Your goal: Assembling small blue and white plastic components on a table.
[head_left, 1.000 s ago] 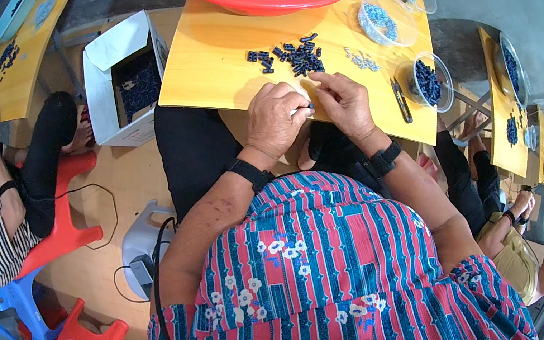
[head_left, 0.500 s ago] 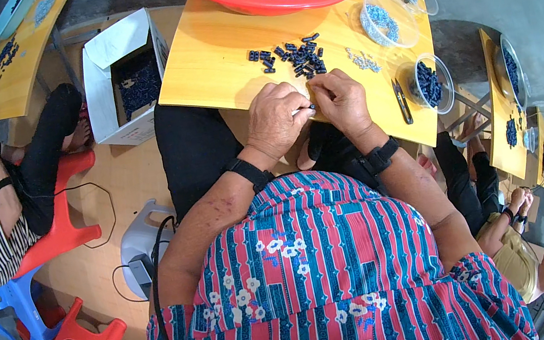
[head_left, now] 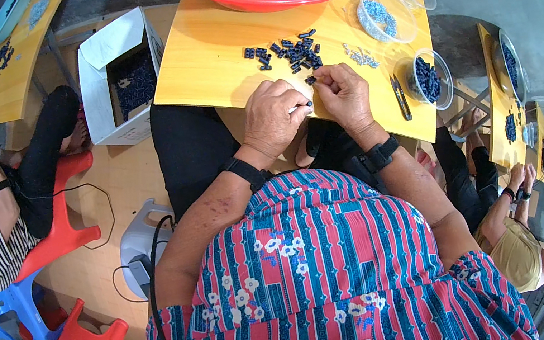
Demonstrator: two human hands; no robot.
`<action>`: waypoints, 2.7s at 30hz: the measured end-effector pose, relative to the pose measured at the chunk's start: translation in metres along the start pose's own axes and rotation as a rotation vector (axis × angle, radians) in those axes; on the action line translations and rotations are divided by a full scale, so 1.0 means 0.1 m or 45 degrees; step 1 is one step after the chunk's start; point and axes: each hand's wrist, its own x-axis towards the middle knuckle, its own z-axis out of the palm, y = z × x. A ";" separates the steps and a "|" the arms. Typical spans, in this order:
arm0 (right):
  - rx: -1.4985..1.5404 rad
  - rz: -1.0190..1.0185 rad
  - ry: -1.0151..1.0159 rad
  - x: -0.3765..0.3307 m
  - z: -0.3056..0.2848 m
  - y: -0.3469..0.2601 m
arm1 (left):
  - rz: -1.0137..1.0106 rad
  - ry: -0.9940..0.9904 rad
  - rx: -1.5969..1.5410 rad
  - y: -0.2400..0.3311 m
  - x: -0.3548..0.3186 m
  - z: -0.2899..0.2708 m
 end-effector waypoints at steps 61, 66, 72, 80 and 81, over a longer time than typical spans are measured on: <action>0.988 0.744 -0.436 -0.15 -0.18 -0.13 | -0.049 -0.084 0.016 0.00 0.03 -0.04; 0.991 0.721 -0.439 -0.14 -0.17 -0.11 | -0.043 -0.084 0.017 -0.01 0.03 -0.03; 0.966 0.694 -0.457 -0.14 -0.17 -0.11 | -0.029 -0.064 0.025 -0.03 0.03 -0.02; 0.946 0.704 -0.443 -0.15 -0.14 -0.11 | -0.020 -0.050 0.023 -0.03 0.02 -0.02; 0.946 0.708 -0.440 -0.15 -0.14 -0.10 | -0.024 -0.050 0.020 -0.02 0.02 -0.02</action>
